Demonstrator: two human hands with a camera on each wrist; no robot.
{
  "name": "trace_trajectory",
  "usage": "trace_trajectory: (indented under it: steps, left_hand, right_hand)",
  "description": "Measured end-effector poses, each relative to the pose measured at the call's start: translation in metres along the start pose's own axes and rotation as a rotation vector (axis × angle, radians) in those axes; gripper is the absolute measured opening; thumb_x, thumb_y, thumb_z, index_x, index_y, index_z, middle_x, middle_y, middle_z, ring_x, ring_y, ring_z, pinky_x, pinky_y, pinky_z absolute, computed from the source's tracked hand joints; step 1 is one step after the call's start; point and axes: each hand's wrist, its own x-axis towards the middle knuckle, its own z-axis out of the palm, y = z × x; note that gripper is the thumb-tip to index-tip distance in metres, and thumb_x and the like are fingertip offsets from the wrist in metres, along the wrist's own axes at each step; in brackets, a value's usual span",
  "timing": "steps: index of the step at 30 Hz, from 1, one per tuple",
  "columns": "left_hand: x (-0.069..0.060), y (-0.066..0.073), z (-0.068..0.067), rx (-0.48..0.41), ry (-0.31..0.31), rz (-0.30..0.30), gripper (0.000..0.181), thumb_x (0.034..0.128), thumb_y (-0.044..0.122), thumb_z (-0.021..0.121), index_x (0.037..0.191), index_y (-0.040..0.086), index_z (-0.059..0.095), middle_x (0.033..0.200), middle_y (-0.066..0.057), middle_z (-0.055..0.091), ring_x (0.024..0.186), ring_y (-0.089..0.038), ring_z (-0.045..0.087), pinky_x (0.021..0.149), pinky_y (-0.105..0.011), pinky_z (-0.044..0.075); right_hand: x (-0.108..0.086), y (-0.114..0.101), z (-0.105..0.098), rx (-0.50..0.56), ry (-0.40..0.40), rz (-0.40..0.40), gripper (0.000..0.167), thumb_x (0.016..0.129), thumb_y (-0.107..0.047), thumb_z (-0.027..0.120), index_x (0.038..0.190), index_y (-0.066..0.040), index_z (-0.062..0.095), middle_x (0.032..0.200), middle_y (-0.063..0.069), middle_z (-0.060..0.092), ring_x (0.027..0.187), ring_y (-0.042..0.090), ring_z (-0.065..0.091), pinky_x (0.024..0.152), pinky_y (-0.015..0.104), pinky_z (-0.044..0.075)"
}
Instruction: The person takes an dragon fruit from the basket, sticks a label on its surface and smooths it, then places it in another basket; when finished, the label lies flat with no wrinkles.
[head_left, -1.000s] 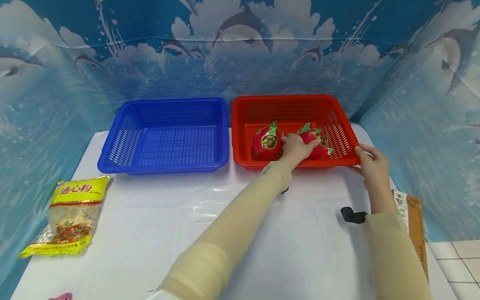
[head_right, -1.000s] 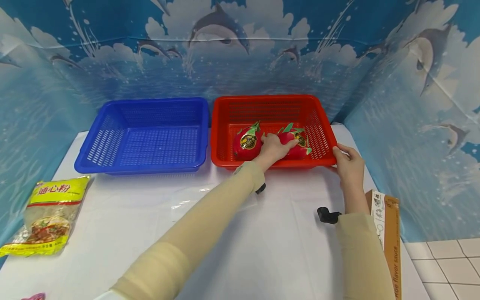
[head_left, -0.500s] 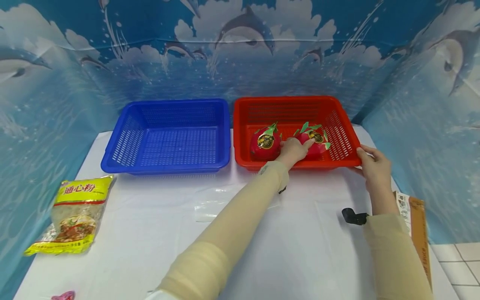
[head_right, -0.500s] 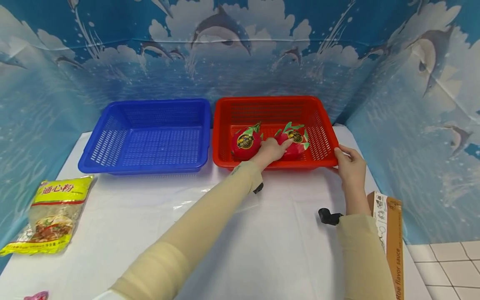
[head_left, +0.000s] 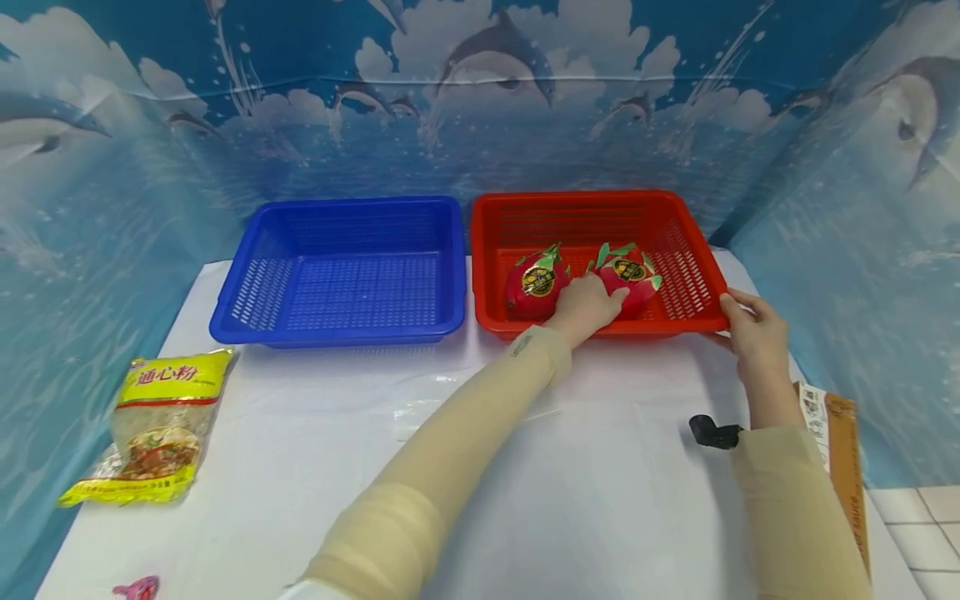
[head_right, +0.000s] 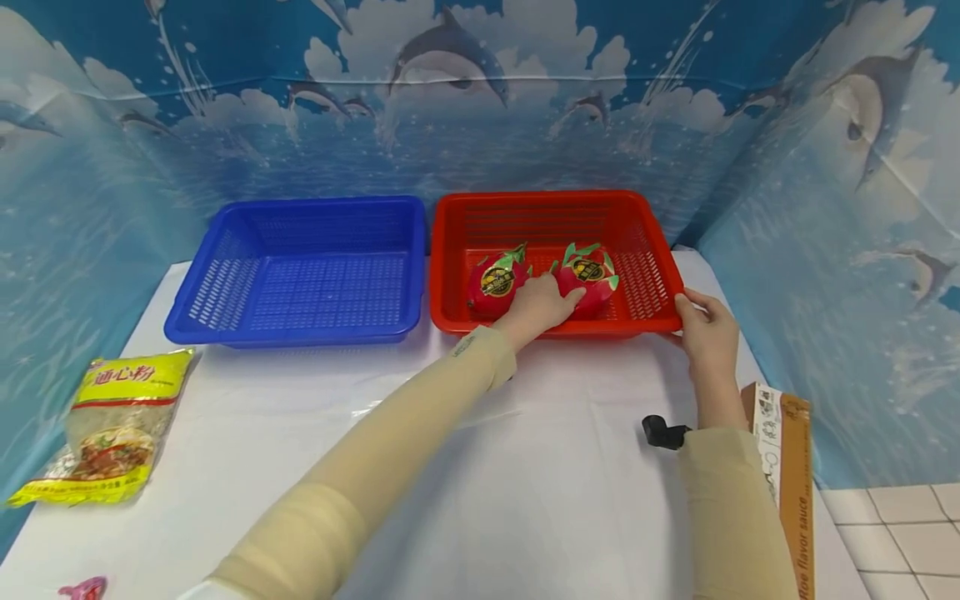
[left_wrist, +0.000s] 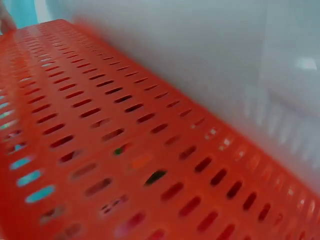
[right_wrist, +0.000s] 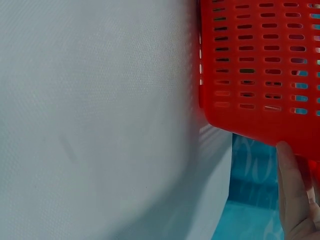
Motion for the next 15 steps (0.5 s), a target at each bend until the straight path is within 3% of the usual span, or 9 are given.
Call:
trace_trajectory:
  steps: [4, 8, 12, 15]
  left_hand:
    - [-0.008, -0.003, -0.011, 0.057, 0.023, 0.049, 0.068, 0.0966, 0.051, 0.054, 0.147, 0.007, 0.044, 0.141, -0.003, 0.057, 0.122, -0.019, 0.061, 0.097, -0.03, 0.053]
    - [-0.021, -0.016, -0.031, 0.004, 0.033, 0.12, 0.062, 0.0972, 0.046, 0.056, 0.147, 0.01, 0.045, 0.145, -0.002, 0.054, 0.131, -0.018, 0.053, 0.105, -0.03, 0.048]
    - [-0.036, -0.042, -0.053, -0.161, 0.073, 0.194, 0.046, 0.0992, 0.039, 0.056, 0.138, 0.013, 0.055, 0.133, -0.001, 0.063, 0.117, -0.015, 0.062, 0.1, -0.03, 0.051]
    - [-0.049, -0.067, -0.067, -0.277, 0.116, 0.229, 0.036, 0.1004, 0.035, 0.056, 0.129, 0.014, 0.062, 0.124, 0.0, 0.067, 0.098, -0.013, 0.067, 0.087, -0.029, 0.054]
  right_hand:
    - [0.003, -0.002, -0.003, 0.0, -0.01, 0.016, 0.067, 0.088, -0.056, 0.06, 0.149, -0.032, 0.042, 0.151, 0.004, 0.038, 0.11, 0.013, 0.052, 0.056, 0.012, 0.053]
    - [0.008, -0.003, -0.004, -0.009, -0.012, 0.017, 0.069, 0.087, -0.058, 0.059, 0.15, -0.034, 0.04, 0.156, 0.003, 0.035, 0.116, 0.014, 0.05, 0.056, 0.011, 0.052]
    - [0.014, -0.005, -0.006, -0.009, -0.01, 0.017, 0.07, 0.087, -0.058, 0.058, 0.15, -0.034, 0.039, 0.159, 0.001, 0.031, 0.116, 0.014, 0.05, 0.055, 0.011, 0.052]
    - [0.019, -0.007, -0.008, -0.021, -0.004, 0.016, 0.069, 0.088, -0.057, 0.058, 0.15, -0.034, 0.039, 0.157, 0.002, 0.032, 0.112, 0.012, 0.051, 0.054, 0.01, 0.051]
